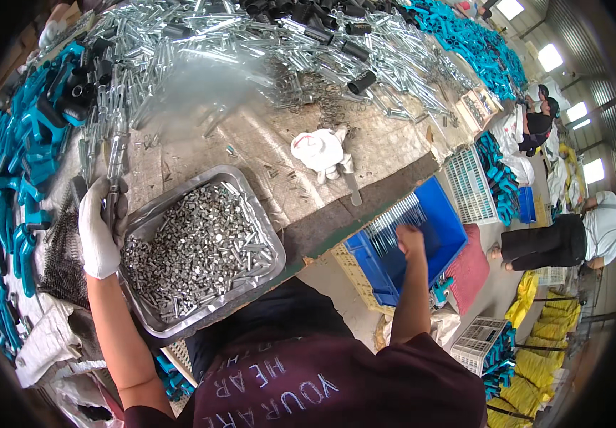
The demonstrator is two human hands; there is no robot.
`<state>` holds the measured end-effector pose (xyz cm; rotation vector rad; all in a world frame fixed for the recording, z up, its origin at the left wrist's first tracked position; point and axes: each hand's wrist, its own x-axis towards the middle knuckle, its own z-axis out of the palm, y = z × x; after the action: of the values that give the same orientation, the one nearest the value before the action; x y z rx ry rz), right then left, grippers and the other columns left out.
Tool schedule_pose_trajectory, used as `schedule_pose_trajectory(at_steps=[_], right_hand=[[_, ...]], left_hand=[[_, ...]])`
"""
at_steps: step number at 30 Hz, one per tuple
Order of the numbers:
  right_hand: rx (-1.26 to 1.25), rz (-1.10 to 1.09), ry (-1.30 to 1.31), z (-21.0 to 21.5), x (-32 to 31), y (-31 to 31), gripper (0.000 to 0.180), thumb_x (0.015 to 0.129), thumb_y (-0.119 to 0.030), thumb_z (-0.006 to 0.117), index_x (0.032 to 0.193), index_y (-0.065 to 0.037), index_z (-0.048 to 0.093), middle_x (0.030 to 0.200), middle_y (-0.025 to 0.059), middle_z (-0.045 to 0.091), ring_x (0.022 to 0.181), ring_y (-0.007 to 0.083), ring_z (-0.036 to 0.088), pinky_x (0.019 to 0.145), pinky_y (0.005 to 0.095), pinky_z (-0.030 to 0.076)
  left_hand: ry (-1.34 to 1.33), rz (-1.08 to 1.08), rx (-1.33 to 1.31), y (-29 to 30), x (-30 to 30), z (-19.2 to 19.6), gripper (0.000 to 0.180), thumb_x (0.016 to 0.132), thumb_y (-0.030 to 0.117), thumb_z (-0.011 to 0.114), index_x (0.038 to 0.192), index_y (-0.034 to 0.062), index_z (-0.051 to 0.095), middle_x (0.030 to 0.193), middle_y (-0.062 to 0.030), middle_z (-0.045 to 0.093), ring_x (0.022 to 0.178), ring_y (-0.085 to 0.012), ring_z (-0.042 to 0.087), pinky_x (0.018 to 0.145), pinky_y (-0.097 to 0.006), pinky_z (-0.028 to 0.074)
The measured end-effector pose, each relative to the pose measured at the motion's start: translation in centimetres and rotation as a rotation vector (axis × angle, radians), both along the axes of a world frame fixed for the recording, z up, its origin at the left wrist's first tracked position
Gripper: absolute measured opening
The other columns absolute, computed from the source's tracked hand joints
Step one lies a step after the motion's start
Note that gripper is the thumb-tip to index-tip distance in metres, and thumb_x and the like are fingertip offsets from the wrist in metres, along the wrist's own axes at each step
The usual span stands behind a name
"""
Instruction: The person assembles tools by inserting metal rods, springs, and pins into metal cylinders and attaching plastic handles to the assemblies.
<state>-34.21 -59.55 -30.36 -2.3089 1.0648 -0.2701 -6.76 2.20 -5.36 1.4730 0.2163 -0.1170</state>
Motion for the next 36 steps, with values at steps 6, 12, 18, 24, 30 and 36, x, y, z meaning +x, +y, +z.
schedule_pose_trajectory(at_steps=[6,12,18,24,30,36], right_hand=[[-0.233,0.444,0.465,-5.6,2.0,3.5,0.021,0.084,-0.017,0.054,0.088,-0.005,0.071,0.091,0.0214,0.07,0.087,0.0424,0.067,0.078,0.0496,0.053],[-0.225,0.407,0.515,-6.4,4.7,4.1,0.027,0.09,-0.018,0.049,0.099,-0.007,0.071,0.102,0.0258,0.068,0.098,0.0412,0.067,0.086,0.05,0.052],[-0.255,0.448,0.6,-7.7,5.9,5.0,0.029,0.094,-0.019,0.047,0.101,-0.005,0.071,0.101,0.0259,0.068,0.097,0.0399,0.068,0.085,0.0503,0.053],[-0.22,0.413,0.55,-11.6,3.7,3.5,0.025,0.092,-0.018,0.049,0.1,-0.007,0.071,0.103,0.0222,0.069,0.098,0.0374,0.068,0.085,0.0487,0.054],[-0.139,0.31,0.427,-8.3,5.1,3.8,0.018,0.087,-0.02,0.059,0.098,-0.012,0.071,0.103,0.0185,0.07,0.097,0.0357,0.069,0.085,0.0478,0.055],[-0.243,-0.105,0.407,-4.7,4.9,1.5,0.017,0.079,-0.022,0.076,0.094,-0.016,0.07,0.101,0.011,0.071,0.097,0.0347,0.069,0.084,0.0465,0.056]], left_hand=[[0.026,0.245,-0.042,-0.5,0.0,-0.7,0.032,0.099,0.039,0.05,0.1,0.0103,0.065,0.064,0.0052,0.054,0.043,-0.0018,0.038,0.037,-0.019,0.022],[0.002,0.055,-0.093,1.3,-0.1,-1.4,0.033,0.101,0.033,0.047,0.112,0.0067,0.063,0.084,0.0031,0.066,0.046,-0.0003,0.042,0.038,-0.015,0.027],[-0.001,0.104,-0.057,1.6,-0.2,-1.6,0.034,0.101,0.038,0.049,0.108,0.0105,0.067,0.088,0.0025,0.07,0.056,0.0022,0.05,0.041,-0.014,0.026],[-0.032,0.108,-0.082,2.1,0.0,-1.9,0.031,0.1,0.037,0.051,0.11,0.0111,0.066,0.097,0.0033,0.07,0.063,0.0024,0.055,0.041,-0.014,0.027],[-0.017,0.279,-0.042,0.0,-0.5,-0.7,0.031,0.1,0.038,0.052,0.109,0.0116,0.066,0.088,0.0041,0.069,0.057,0.0016,0.051,0.04,-0.015,0.025],[-0.021,0.05,-0.065,1.0,-0.2,-1.1,0.035,0.101,0.036,0.045,0.11,0.0078,0.065,0.067,0.0042,0.055,0.045,-0.0007,0.039,0.037,-0.017,0.022]])
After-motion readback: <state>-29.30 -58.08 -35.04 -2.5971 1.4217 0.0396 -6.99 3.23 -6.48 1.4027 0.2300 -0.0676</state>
